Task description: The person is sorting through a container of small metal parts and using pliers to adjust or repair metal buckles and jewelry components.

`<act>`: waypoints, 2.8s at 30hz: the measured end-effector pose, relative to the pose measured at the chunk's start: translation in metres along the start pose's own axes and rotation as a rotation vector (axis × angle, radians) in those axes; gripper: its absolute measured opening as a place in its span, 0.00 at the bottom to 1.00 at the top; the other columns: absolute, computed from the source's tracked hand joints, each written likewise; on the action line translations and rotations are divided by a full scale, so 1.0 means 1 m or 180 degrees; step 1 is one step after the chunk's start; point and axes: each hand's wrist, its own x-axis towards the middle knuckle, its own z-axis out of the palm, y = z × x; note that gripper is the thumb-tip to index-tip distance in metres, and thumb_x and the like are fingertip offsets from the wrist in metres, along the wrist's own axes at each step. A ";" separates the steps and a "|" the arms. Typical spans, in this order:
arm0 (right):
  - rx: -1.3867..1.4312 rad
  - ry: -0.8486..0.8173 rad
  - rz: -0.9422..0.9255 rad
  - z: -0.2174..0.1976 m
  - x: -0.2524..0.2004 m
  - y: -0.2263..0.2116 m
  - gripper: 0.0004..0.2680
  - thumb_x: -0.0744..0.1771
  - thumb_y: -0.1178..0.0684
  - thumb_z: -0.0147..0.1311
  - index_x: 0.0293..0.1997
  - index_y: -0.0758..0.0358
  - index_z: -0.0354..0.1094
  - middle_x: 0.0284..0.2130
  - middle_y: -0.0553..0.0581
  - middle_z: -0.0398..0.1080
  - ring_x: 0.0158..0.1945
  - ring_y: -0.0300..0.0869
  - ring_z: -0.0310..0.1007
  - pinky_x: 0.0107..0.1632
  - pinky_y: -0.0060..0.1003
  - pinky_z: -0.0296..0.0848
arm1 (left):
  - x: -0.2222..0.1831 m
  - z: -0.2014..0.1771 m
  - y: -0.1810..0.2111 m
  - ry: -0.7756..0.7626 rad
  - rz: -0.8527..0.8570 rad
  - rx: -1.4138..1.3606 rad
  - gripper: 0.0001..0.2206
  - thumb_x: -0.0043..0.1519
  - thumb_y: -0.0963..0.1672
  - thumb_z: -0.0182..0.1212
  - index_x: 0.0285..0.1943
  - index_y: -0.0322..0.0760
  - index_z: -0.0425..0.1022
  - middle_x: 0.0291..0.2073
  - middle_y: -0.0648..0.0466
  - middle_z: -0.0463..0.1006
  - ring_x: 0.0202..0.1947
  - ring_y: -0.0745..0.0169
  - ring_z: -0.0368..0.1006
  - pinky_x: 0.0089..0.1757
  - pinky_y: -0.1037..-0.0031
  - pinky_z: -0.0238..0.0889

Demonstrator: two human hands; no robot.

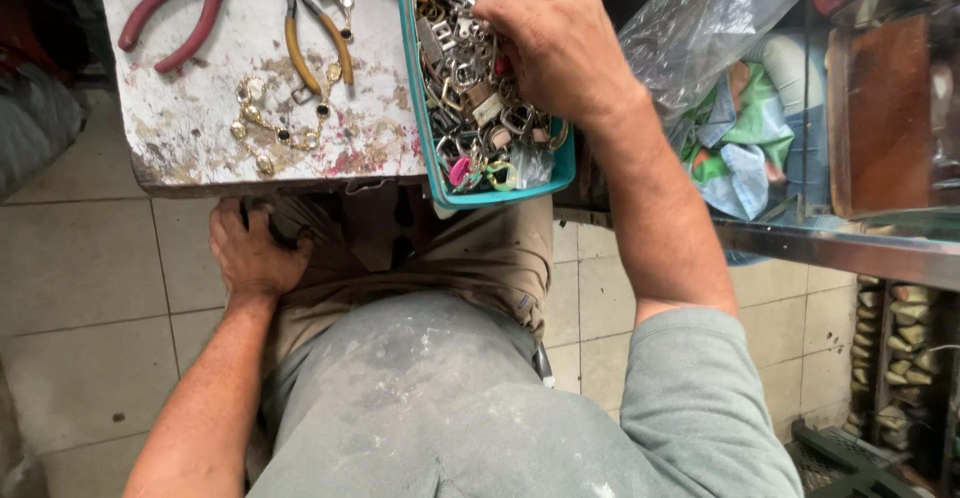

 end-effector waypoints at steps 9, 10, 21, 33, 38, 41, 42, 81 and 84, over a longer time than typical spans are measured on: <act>0.0519 -0.0174 0.0212 0.024 -0.037 0.006 0.12 0.65 0.61 0.62 0.54 0.62 0.75 0.42 0.61 0.74 0.42 0.56 0.71 0.40 0.50 0.66 | -0.003 -0.002 0.001 0.0545 0.0484 0.0046 0.30 0.47 0.51 0.73 0.55 0.31 0.74 0.60 0.33 0.65 0.63 0.28 0.58 0.54 0.40 0.60; 0.0518 -0.0187 0.0380 0.020 -0.040 0.000 0.08 0.66 0.61 0.62 0.50 0.62 0.73 0.40 0.61 0.73 0.41 0.55 0.70 0.40 0.50 0.66 | -0.003 -0.002 0.001 0.0333 0.0344 0.0039 0.30 0.48 0.52 0.72 0.57 0.32 0.74 0.62 0.33 0.62 0.65 0.29 0.54 0.56 0.39 0.57; 0.1529 0.0431 0.0716 -0.020 -0.073 -0.071 0.12 0.70 0.43 0.64 0.47 0.60 0.71 0.35 0.50 0.76 0.39 0.42 0.73 0.51 0.44 0.60 | -0.002 0.000 0.002 0.0320 0.0390 0.0000 0.29 0.50 0.51 0.73 0.57 0.32 0.73 0.63 0.32 0.62 0.66 0.28 0.53 0.58 0.38 0.56; 0.0421 0.0673 0.1593 0.006 -0.062 -0.072 0.09 0.64 0.53 0.71 0.36 0.54 0.69 0.28 0.46 0.68 0.30 0.37 0.67 0.39 0.39 0.65 | -0.008 0.001 -0.001 0.0622 0.0602 -0.0024 0.28 0.49 0.50 0.75 0.54 0.30 0.73 0.61 0.32 0.64 0.64 0.28 0.57 0.55 0.37 0.61; 0.1639 0.0958 0.1542 -0.004 -0.058 -0.068 0.08 0.65 0.66 0.65 0.42 0.64 0.68 0.31 0.56 0.70 0.33 0.42 0.69 0.37 0.36 0.71 | -0.006 0.000 0.002 0.0758 0.0699 -0.0027 0.27 0.50 0.50 0.74 0.53 0.30 0.74 0.59 0.31 0.65 0.63 0.27 0.59 0.55 0.38 0.61; 0.2310 0.1284 0.1857 0.003 -0.065 -0.067 0.06 0.69 0.68 0.58 0.46 0.66 0.67 0.38 0.56 0.68 0.40 0.40 0.71 0.45 0.33 0.73 | -0.006 -0.001 0.002 0.0749 0.0701 -0.0015 0.27 0.50 0.49 0.73 0.54 0.30 0.73 0.59 0.32 0.65 0.63 0.28 0.59 0.54 0.38 0.62; 0.2312 0.1275 0.1853 0.003 -0.065 -0.068 0.06 0.69 0.68 0.58 0.46 0.66 0.67 0.38 0.56 0.68 0.40 0.40 0.71 0.45 0.33 0.73 | -0.006 -0.001 0.003 0.0748 0.0692 -0.0019 0.27 0.50 0.49 0.73 0.54 0.30 0.73 0.59 0.32 0.65 0.63 0.28 0.59 0.54 0.38 0.62; 0.1775 0.0545 -0.0275 -0.007 -0.020 -0.221 0.02 0.69 0.54 0.54 0.41 0.59 0.68 0.37 0.58 0.73 0.34 0.52 0.72 0.37 0.46 0.66 | 0.102 -0.176 0.092 0.1474 0.1722 -0.0996 0.13 0.59 0.39 0.73 0.49 0.33 0.75 0.38 0.46 0.81 0.39 0.49 0.77 0.43 0.59 0.71; 0.1178 0.0403 -0.0207 -0.002 -0.002 -0.189 0.05 0.67 0.58 0.61 0.39 0.60 0.67 0.30 0.57 0.69 0.31 0.46 0.66 0.31 0.40 0.62 | 0.111 -0.158 0.091 0.1553 0.1443 -0.0558 0.14 0.61 0.46 0.75 0.48 0.41 0.74 0.36 0.54 0.79 0.35 0.61 0.71 0.40 0.71 0.64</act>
